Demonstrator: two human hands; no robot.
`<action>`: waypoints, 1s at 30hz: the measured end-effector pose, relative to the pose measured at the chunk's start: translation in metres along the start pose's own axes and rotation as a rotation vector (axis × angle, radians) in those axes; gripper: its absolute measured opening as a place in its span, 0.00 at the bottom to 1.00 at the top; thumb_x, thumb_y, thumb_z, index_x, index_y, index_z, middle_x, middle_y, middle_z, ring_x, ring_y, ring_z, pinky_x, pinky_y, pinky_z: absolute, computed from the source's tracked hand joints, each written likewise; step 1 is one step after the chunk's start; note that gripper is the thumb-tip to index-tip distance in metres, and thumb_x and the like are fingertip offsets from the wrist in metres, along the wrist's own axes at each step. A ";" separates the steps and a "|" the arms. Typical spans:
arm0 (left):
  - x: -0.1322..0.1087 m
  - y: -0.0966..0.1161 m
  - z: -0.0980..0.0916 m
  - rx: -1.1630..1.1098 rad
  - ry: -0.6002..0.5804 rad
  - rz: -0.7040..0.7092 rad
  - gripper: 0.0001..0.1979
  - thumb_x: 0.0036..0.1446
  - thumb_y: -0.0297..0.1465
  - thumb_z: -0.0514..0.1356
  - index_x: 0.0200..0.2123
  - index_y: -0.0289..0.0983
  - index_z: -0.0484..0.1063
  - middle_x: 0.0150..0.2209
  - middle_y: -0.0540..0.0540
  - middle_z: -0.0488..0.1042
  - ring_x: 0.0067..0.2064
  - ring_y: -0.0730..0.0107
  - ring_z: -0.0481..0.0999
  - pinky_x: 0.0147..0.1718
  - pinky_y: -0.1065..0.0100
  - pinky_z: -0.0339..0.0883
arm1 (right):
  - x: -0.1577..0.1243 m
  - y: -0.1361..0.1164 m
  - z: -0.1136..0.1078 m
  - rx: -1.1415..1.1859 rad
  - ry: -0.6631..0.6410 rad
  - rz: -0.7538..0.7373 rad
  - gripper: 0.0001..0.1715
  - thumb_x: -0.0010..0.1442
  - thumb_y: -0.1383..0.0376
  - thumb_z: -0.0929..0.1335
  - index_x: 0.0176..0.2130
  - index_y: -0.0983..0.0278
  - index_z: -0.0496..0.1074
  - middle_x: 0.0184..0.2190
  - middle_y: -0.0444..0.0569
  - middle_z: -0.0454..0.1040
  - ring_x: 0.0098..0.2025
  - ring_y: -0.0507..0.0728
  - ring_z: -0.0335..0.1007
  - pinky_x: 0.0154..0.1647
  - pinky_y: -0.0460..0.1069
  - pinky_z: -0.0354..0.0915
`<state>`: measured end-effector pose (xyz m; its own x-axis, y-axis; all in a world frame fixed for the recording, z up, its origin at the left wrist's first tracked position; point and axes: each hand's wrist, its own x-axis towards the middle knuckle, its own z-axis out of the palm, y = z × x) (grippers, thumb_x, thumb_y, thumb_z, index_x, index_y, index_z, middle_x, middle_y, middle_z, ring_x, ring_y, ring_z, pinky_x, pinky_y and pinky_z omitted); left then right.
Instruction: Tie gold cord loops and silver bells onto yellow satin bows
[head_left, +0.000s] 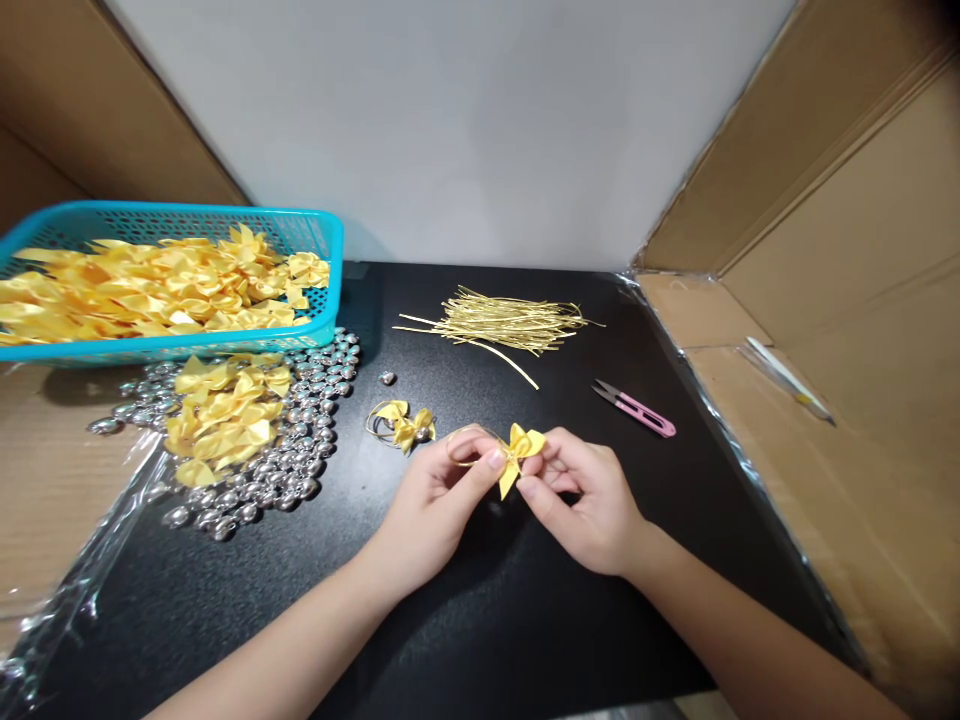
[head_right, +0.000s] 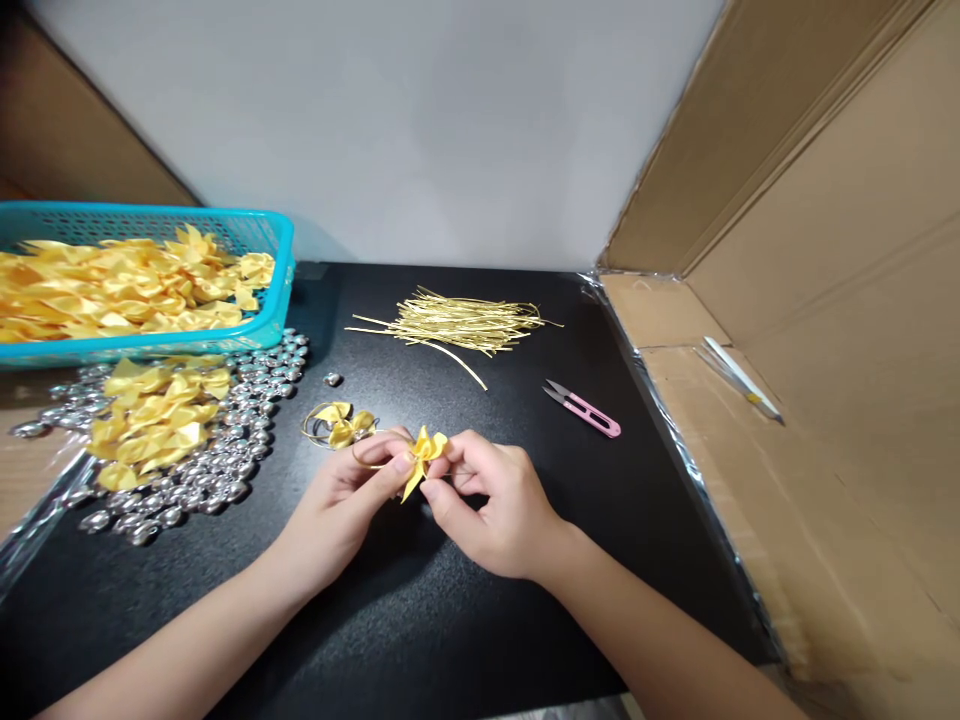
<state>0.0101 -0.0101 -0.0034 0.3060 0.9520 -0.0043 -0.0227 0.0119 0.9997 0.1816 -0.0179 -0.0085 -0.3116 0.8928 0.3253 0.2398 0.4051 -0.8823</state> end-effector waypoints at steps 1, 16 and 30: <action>0.000 0.000 0.000 0.004 -0.001 -0.002 0.17 0.62 0.38 0.59 0.23 0.36 0.68 0.25 0.52 0.62 0.29 0.72 0.60 0.30 0.70 0.57 | 0.000 0.000 0.000 -0.006 0.000 -0.001 0.03 0.59 0.69 0.66 0.33 0.63 0.65 0.21 0.38 0.64 0.18 0.45 0.59 0.19 0.39 0.63; 0.003 -0.003 -0.014 -0.235 -0.100 -0.108 0.19 0.55 0.33 0.65 0.51 0.45 0.75 0.43 0.47 0.76 0.42 0.65 0.73 0.39 0.69 0.67 | 0.005 -0.002 -0.015 -0.148 -0.118 -0.115 0.06 0.64 0.67 0.66 0.33 0.63 0.65 0.18 0.35 0.60 0.17 0.45 0.55 0.20 0.41 0.55; 0.004 0.002 -0.021 0.147 -0.152 0.312 0.07 0.56 0.22 0.63 0.30 0.38 0.70 0.31 0.47 0.77 0.34 0.69 0.75 0.35 0.68 0.67 | 0.009 -0.005 -0.025 -0.366 -0.082 -0.380 0.05 0.65 0.68 0.65 0.34 0.61 0.66 0.21 0.39 0.72 0.19 0.48 0.64 0.27 0.44 0.59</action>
<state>-0.0086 -0.0002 -0.0020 0.4436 0.8466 0.2941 -0.0038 -0.3264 0.9452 0.2010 -0.0073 0.0076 -0.5064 0.6576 0.5578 0.3967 0.7520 -0.5263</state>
